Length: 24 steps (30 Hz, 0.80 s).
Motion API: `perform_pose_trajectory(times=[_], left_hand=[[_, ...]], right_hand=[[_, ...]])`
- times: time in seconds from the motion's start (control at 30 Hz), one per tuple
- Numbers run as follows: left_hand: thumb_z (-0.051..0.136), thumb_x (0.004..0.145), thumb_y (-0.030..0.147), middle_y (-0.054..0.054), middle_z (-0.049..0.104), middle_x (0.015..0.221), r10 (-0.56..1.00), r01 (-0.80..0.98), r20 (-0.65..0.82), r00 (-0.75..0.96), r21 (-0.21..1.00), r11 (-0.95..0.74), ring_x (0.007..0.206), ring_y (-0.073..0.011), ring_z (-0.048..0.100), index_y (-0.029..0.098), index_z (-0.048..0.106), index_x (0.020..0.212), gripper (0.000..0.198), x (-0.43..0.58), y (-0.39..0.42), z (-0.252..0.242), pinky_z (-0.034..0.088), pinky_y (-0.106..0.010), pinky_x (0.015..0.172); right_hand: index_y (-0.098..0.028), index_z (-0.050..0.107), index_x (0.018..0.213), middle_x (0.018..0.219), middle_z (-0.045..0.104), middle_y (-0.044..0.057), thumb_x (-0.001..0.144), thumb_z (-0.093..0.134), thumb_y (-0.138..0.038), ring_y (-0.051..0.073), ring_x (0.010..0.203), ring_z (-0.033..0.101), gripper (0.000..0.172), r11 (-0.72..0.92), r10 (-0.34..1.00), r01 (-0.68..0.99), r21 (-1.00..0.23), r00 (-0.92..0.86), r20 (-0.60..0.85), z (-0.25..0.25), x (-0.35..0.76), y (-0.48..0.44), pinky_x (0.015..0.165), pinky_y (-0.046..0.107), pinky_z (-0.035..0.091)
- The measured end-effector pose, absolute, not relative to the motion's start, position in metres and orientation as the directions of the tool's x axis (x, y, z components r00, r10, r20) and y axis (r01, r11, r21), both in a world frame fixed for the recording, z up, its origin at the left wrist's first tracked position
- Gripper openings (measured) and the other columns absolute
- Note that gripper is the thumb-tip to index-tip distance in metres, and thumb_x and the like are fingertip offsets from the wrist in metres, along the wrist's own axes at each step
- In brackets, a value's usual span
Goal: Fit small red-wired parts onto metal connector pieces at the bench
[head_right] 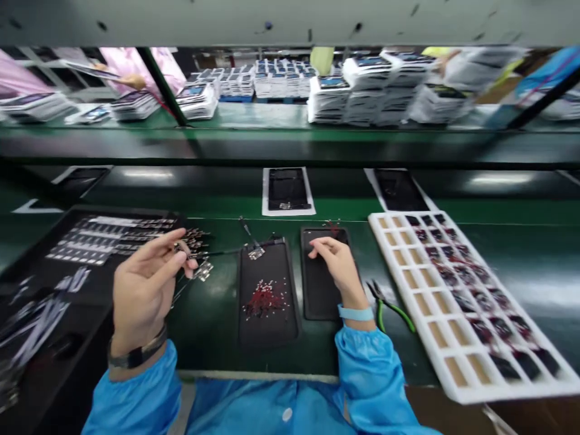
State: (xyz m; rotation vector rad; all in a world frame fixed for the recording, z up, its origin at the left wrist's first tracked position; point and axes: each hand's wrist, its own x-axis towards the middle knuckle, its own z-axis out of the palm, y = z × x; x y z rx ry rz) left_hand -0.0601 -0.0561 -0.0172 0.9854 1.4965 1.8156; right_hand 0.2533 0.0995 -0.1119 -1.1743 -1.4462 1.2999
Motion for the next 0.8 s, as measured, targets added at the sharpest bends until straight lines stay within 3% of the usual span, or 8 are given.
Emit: perform_pose_trajectory(times=[0.07,0.13,0.23,0.3,0.47,0.6,0.7,0.8], left_hand=[[0.083,0.078,0.024,-0.003,0.071,0.091,0.877,-0.120,0.103,-0.470,0.977,-0.179,0.070,-0.0175,0.072,0.023,0.079,0.101,0.023,-0.054,-0.039,-0.034,0.059,-0.029,0.059],[0.085,0.076,0.024,-0.003,0.071,0.094,0.919,-0.242,0.023,-0.393,0.962,-0.127,0.075,-0.0191,0.075,0.021,0.076,0.091,0.017,-0.045,-0.021,-0.053,0.060,-0.028,0.060],[0.086,0.075,0.026,-0.003,0.071,0.095,0.953,-0.332,-0.060,-0.298,0.942,-0.044,0.083,-0.0218,0.078,0.020,0.072,0.091,0.022,-0.029,-0.001,-0.078,0.063,-0.028,0.064],[0.088,0.074,0.028,-0.003,0.071,0.093,0.963,-0.340,-0.094,-0.252,0.940,0.003,0.085,-0.0237,0.079,0.019,0.070,0.091,0.026,-0.019,0.006,-0.089,0.064,-0.030,0.065],[0.088,0.074,0.031,-0.004,0.070,0.091,0.970,-0.329,-0.129,-0.204,0.943,0.056,0.083,-0.0245,0.078,0.017,0.068,0.091,0.030,-0.006,0.007,-0.102,0.063,-0.030,0.063],[0.087,0.076,0.028,-0.005,0.072,0.092,0.970,-0.295,-0.102,-0.219,0.955,0.034,0.075,-0.0152,0.070,0.016,0.070,0.092,0.027,-0.005,0.003,-0.111,0.057,-0.025,0.064],[0.089,0.076,0.026,-0.005,0.073,0.092,0.968,-0.284,-0.095,-0.234,0.958,0.025,0.069,-0.0100,0.061,0.015,0.072,0.094,0.027,-0.004,0.001,-0.116,0.051,-0.021,0.063],[0.090,0.074,0.026,-0.005,0.073,0.090,0.966,-0.301,-0.121,-0.230,0.953,0.047,0.069,-0.0111,0.062,0.015,0.073,0.092,0.027,-0.002,0.000,-0.118,0.052,-0.022,0.063]], right_hand=[[-0.017,0.075,0.085,0.070,0.071,0.002,0.089,0.072,-0.042,0.017,0.073,0.066,0.025,0.042,0.976,0.126,-0.991,-0.217,0.014,-0.110,0.251,0.095,0.086,0.033,0.050],[-0.017,0.074,0.082,0.064,0.065,0.000,0.088,0.071,-0.041,0.015,0.065,0.060,0.025,0.029,0.969,0.137,-0.990,-0.247,-0.006,-0.110,0.248,0.091,0.074,0.030,0.047],[-0.017,0.074,0.082,0.054,0.054,-0.004,0.086,0.072,-0.044,0.012,0.053,0.048,0.028,-0.022,0.951,0.139,-0.990,-0.304,-0.064,-0.113,0.243,0.086,0.056,0.027,0.035],[-0.016,0.075,0.084,0.052,0.050,-0.005,0.086,0.072,-0.047,0.011,0.049,0.043,0.031,-0.039,0.938,0.149,-0.988,-0.336,-0.088,-0.115,0.239,0.084,0.052,0.026,0.029],[-0.014,0.076,0.095,0.049,0.052,-0.006,0.091,0.071,-0.046,0.011,0.047,0.047,0.032,-0.041,0.913,0.145,-0.989,-0.398,-0.097,-0.117,0.235,0.078,0.054,0.025,0.035],[-0.014,0.075,0.091,0.063,0.067,0.001,0.089,0.073,-0.044,0.014,0.060,0.061,0.030,-0.028,0.909,0.109,-0.994,-0.411,-0.071,-0.114,0.233,0.076,0.064,0.027,0.044],[-0.014,0.075,0.087,0.068,0.066,0.001,0.088,0.074,-0.044,0.013,0.061,0.056,0.029,-0.008,0.919,0.120,-0.993,-0.390,-0.055,-0.111,0.228,0.073,0.062,0.026,0.040],[-0.013,0.076,0.086,0.068,0.061,0.000,0.088,0.074,-0.043,0.010,0.060,0.046,0.030,0.008,0.918,0.126,-0.992,-0.394,-0.043,-0.113,0.222,0.068,0.058,0.026,0.032]])
